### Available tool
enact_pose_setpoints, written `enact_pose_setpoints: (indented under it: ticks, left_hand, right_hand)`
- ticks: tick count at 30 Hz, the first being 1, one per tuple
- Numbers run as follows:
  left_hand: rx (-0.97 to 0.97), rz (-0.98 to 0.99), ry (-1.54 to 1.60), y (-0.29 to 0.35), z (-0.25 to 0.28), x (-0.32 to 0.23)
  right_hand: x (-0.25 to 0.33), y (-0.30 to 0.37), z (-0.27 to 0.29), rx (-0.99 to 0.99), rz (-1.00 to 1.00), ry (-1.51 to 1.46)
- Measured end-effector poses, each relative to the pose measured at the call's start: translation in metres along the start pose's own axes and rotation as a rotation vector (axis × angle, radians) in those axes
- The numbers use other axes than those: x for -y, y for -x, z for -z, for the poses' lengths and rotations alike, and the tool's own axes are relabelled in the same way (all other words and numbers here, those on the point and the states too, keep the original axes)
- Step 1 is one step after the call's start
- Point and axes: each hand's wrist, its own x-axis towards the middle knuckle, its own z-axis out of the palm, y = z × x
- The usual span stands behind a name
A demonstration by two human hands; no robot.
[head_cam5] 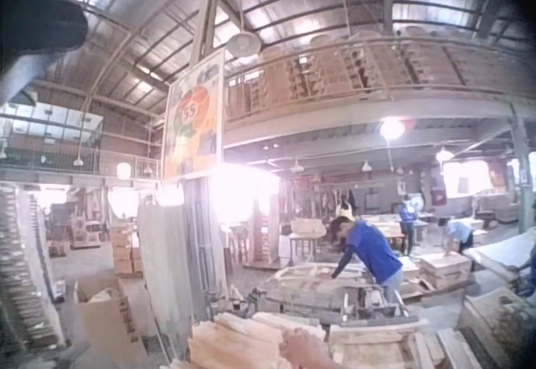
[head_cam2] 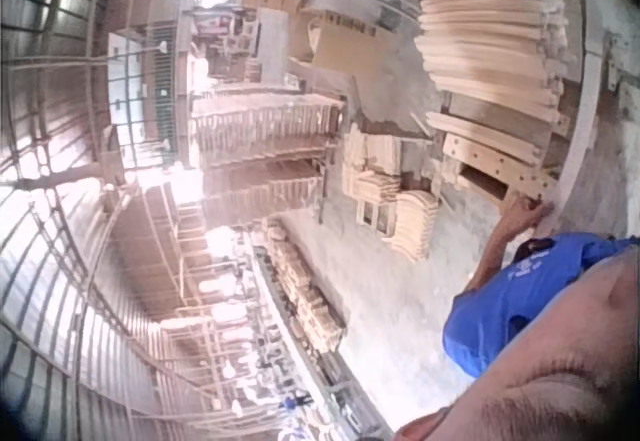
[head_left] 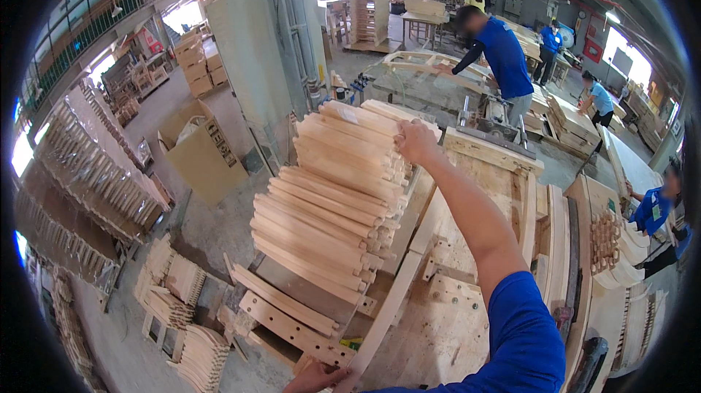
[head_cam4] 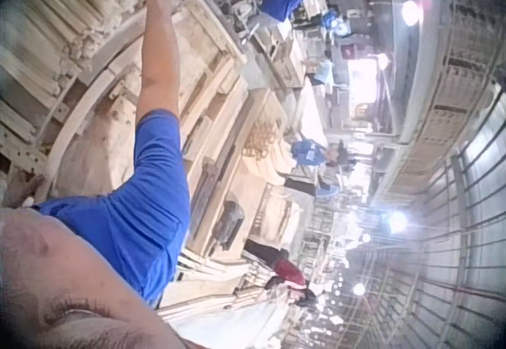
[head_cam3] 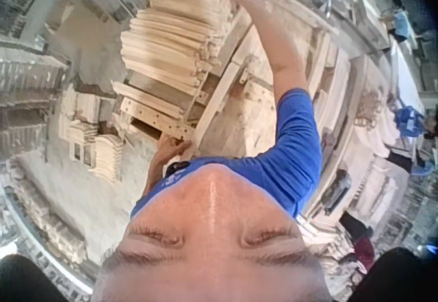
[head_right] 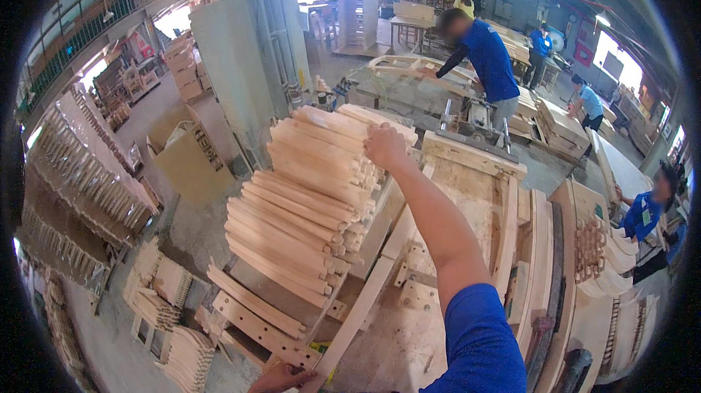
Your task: The person assembles wooden chair frames by inserting slats into pre-drilled holes and securing them with a nail gun. They repeatedly pick up slats, align them, and fasten them to the frame while other workers handle similar tasks nearby.
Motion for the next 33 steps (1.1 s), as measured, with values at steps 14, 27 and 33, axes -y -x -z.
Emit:
enact_pose_setpoints:
  ticks: [14, 27, 33]
  left_hand:
    - [0.001, -0.098, 0.120, 0.003, 0.000, -0.005]
    - [0.119, 0.107, 0.103, 0.027, -0.032, -0.010]
    - [0.121, 0.096, 0.243, 0.023, -0.042, -0.013]
  right_hand:
    - [-0.084, 0.199, 0.111, 0.420, -0.464, -1.968]
    - [-0.163, 0.281, 0.096, 0.388, -0.307, 0.281]
    - [-0.198, 0.288, 0.056, 0.525, -0.187, 0.371]
